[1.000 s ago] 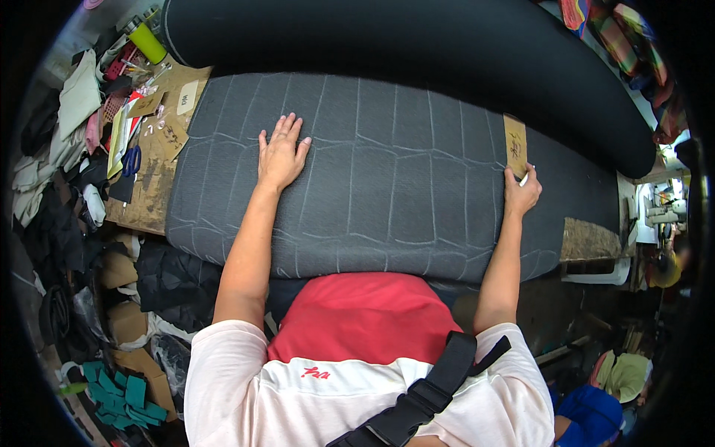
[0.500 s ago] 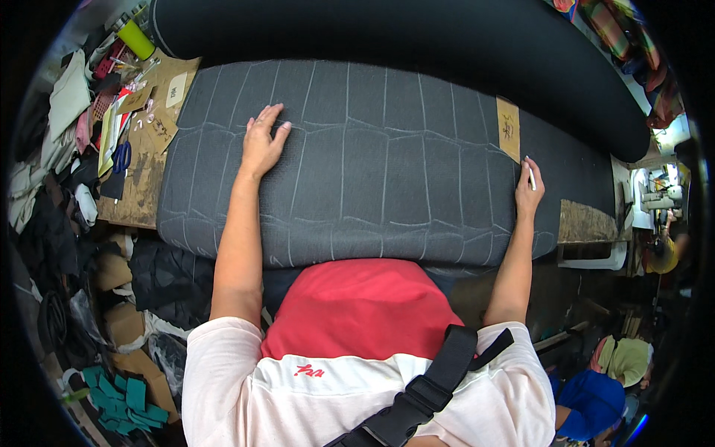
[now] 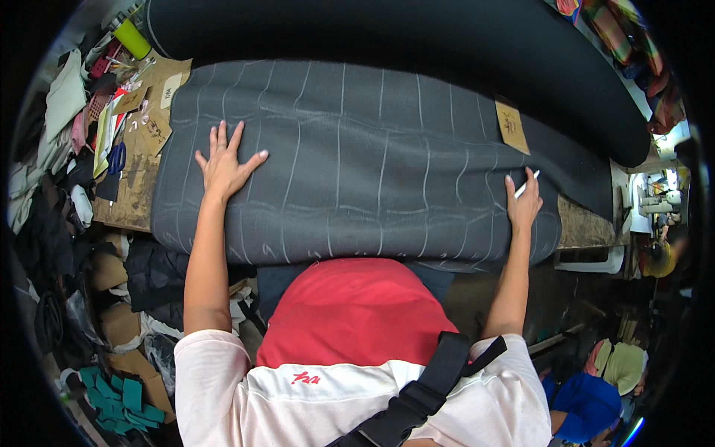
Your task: The person uses a white marker to draw grid lines and write labels on a large piece of dark fabric laid on a worktable. They repeatedly place a small paper template on the fabric, trace or mark around it, and write characters on the fabric. The person also briefly handles a small white plastic strip before resuming marking.
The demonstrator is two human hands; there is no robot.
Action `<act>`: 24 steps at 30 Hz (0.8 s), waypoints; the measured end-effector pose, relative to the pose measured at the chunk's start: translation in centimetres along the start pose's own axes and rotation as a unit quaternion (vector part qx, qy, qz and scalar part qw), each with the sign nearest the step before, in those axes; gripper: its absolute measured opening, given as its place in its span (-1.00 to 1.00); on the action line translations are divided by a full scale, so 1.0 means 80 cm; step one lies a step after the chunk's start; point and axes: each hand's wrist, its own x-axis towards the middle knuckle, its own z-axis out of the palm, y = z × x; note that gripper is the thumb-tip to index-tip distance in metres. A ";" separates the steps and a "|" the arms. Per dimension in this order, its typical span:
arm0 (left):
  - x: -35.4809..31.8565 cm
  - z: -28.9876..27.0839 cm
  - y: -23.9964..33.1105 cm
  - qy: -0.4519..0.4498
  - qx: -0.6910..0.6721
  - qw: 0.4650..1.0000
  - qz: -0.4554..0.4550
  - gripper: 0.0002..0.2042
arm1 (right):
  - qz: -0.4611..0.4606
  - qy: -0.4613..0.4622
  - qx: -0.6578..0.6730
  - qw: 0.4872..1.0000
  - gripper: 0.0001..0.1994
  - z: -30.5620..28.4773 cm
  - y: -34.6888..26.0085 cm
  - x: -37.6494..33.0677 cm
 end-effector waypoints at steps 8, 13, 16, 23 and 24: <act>0.138 0.009 0.042 0.059 -0.029 0.998 0.004 -0.09 | 0.036 0.008 -0.013 0.999 -0.30 0.040 -0.032 0.108; 0.168 -0.002 0.019 -0.009 -0.134 0.989 0.058 -0.14 | 0.040 0.005 -0.021 0.999 -0.29 0.047 -0.029 0.121; 0.153 -0.024 -0.025 -0.041 -0.324 0.942 0.072 -0.30 | 0.029 0.010 -0.025 0.999 -0.29 0.048 -0.026 0.121; 0.054 -0.074 -0.098 0.024 -0.368 0.928 0.056 -0.43 | 0.017 0.000 -0.041 0.999 -0.30 0.053 -0.020 0.124; 0.037 -0.072 -0.093 0.050 -0.309 0.948 0.055 -0.44 | 0.015 -0.004 -0.031 0.999 -0.30 0.053 -0.019 0.125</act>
